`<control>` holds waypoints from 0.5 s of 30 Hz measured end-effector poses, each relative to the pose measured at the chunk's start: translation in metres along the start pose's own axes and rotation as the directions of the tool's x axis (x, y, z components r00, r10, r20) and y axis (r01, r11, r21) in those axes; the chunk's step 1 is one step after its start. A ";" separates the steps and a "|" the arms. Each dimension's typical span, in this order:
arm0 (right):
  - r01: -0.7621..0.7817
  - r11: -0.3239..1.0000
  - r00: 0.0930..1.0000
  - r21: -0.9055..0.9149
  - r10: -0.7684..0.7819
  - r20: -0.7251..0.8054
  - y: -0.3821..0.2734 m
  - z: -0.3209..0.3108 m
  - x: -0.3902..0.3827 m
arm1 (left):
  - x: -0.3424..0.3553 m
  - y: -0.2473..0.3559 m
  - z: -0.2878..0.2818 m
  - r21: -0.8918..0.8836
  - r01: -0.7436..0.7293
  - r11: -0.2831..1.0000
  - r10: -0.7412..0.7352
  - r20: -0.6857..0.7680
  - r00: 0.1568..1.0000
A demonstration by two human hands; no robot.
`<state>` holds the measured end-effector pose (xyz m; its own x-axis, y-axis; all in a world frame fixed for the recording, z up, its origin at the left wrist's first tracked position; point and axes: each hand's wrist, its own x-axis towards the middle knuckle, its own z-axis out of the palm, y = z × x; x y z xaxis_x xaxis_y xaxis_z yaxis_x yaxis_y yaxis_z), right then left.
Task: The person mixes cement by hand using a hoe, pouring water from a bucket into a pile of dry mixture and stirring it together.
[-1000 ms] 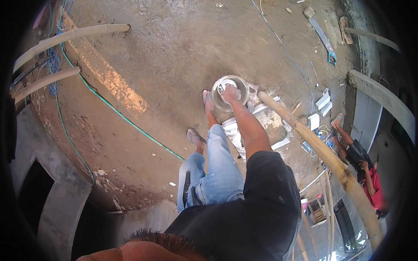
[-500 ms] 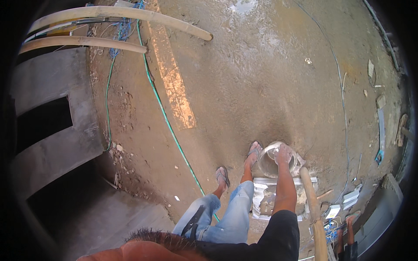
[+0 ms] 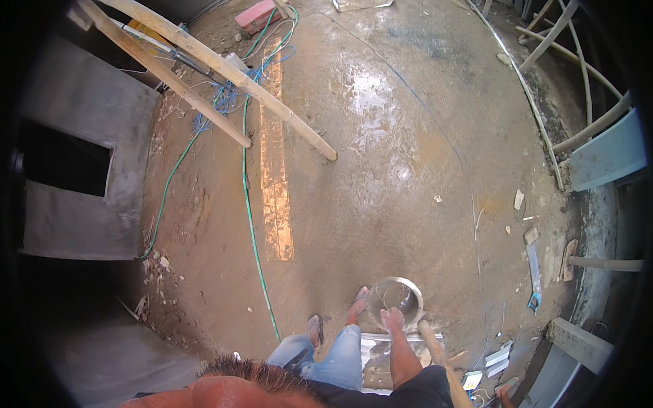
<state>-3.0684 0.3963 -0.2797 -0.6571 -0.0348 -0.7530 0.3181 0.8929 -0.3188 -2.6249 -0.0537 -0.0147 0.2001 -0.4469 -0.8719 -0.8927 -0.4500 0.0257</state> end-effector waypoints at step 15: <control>0.336 0.676 0.930 0.655 -0.128 -0.345 -0.278 -0.212 -0.105 | -0.030 0.082 0.071 -0.170 -0.142 0.975 0.140 -0.019 0.990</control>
<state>-3.2323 0.2471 0.0096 -0.8875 0.0088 -0.4608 0.4422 0.2979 -0.8460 -2.7330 -0.0226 -0.0214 0.0807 -0.5205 -0.8500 -0.8301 -0.5072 0.2318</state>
